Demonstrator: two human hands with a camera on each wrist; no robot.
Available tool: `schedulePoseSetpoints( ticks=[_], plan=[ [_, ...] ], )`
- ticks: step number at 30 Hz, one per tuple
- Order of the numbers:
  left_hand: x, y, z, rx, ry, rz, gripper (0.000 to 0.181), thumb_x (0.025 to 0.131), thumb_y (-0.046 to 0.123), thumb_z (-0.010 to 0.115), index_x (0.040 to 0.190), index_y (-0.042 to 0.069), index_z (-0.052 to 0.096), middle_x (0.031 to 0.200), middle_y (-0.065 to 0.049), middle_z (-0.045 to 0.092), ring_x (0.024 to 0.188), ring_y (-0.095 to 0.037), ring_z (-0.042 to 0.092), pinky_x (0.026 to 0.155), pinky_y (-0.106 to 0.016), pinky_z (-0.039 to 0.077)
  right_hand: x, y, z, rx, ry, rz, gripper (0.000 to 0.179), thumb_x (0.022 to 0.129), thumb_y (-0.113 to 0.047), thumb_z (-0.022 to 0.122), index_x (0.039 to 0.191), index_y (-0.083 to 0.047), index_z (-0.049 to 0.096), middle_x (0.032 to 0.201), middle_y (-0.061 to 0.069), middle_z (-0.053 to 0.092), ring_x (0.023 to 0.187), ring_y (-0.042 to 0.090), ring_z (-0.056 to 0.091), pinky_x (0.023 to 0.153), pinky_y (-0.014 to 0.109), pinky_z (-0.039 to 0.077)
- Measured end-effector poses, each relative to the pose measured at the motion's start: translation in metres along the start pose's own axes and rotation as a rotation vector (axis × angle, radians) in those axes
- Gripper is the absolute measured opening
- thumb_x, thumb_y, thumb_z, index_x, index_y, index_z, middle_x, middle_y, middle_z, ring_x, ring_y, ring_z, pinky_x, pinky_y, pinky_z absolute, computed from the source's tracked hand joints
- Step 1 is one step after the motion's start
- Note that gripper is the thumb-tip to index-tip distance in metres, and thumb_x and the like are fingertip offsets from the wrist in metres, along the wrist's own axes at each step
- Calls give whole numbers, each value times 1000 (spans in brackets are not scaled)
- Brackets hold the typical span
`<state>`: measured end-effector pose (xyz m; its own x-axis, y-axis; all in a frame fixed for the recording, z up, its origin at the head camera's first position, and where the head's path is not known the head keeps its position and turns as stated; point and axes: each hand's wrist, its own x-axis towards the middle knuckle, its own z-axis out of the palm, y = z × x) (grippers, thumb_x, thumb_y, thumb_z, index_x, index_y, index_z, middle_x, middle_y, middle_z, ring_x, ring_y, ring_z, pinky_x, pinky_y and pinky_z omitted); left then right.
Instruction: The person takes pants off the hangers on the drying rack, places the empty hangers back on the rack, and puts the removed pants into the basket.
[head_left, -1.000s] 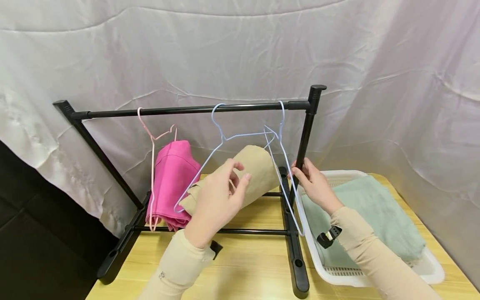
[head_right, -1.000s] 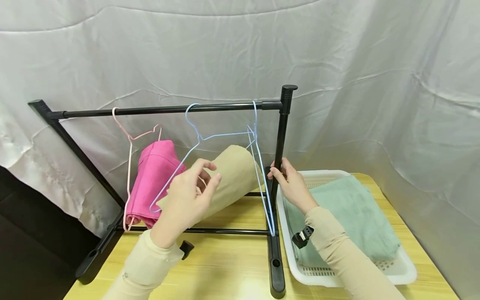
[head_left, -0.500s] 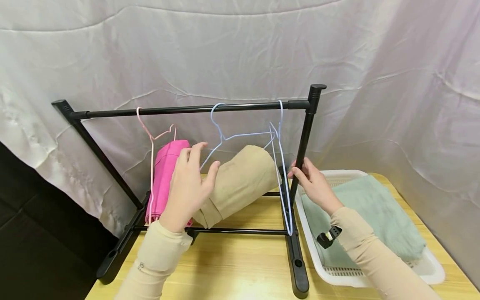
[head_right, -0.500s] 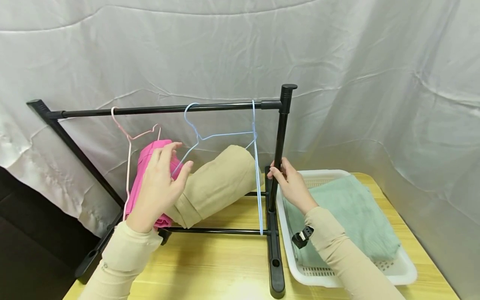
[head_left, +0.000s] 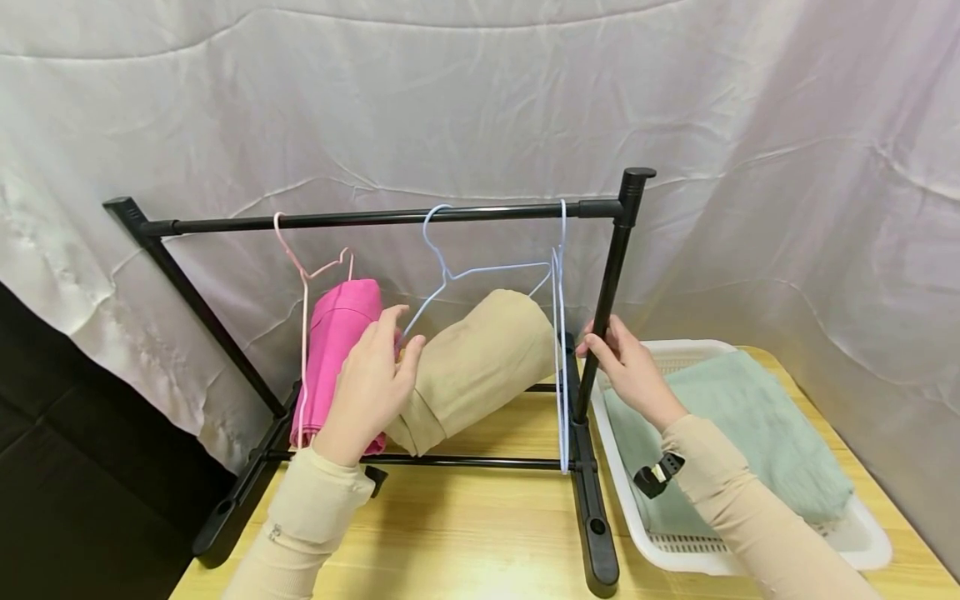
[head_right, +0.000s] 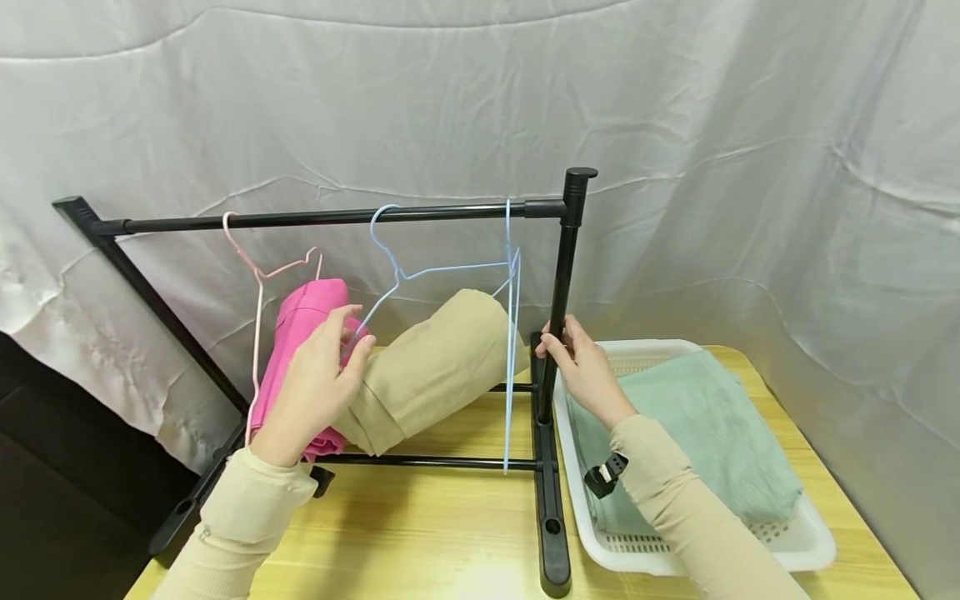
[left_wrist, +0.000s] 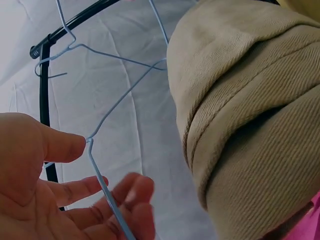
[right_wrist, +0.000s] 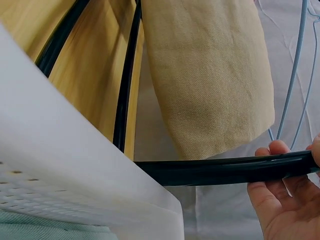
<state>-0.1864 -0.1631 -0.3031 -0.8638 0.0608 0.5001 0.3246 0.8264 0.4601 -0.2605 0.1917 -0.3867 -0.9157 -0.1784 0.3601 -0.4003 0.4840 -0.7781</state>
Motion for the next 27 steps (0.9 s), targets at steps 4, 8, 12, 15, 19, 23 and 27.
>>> schedulePoseSetpoints(
  ticks=[4,8,12,15,19,23,27],
  plan=[
    [-1,-1,3,6,8,30,38,111,22,58,145,4,56,101,-13,69,88,-31,65,78,-53,55,0,0,0,14,-3,5,34,116,-30,48,131,1,54,113,19,76,114,35,74,103,52,59],
    [-2,-2,5,17,15,46,31,111,19,55,138,2,59,97,-13,72,85,-32,66,78,-54,56,0,1,0,19,-8,2,37,116,-31,47,132,2,53,113,19,76,115,36,74,103,52,59],
    [-2,-2,5,23,13,61,21,111,17,54,126,6,65,87,-11,71,75,-30,64,73,-53,55,0,2,0,12,-3,-4,36,116,-32,47,131,1,53,112,17,76,114,34,74,102,50,60],
    [-3,-2,6,13,11,71,16,111,16,54,118,9,67,82,-9,69,70,-28,61,71,-50,54,0,2,0,13,5,-11,35,116,-31,47,130,0,54,110,13,76,112,30,75,102,46,60],
    [-3,-2,7,-46,7,77,17,112,15,53,114,9,69,83,-9,69,68,-26,59,69,-44,52,0,2,1,19,11,-13,34,116,-30,47,130,1,54,108,12,76,110,29,75,102,45,60],
    [-4,-2,8,-143,3,53,20,112,14,54,115,8,72,87,-11,72,73,-23,60,71,-39,51,0,1,1,17,5,-13,32,116,-30,47,129,-1,54,110,15,76,111,32,75,102,49,60],
    [-6,0,5,-207,11,22,21,112,14,54,113,9,74,78,-8,66,68,-18,54,67,-31,47,0,2,1,18,-3,-12,32,116,-31,46,130,-2,54,113,18,76,114,36,74,103,54,58]
  ],
)
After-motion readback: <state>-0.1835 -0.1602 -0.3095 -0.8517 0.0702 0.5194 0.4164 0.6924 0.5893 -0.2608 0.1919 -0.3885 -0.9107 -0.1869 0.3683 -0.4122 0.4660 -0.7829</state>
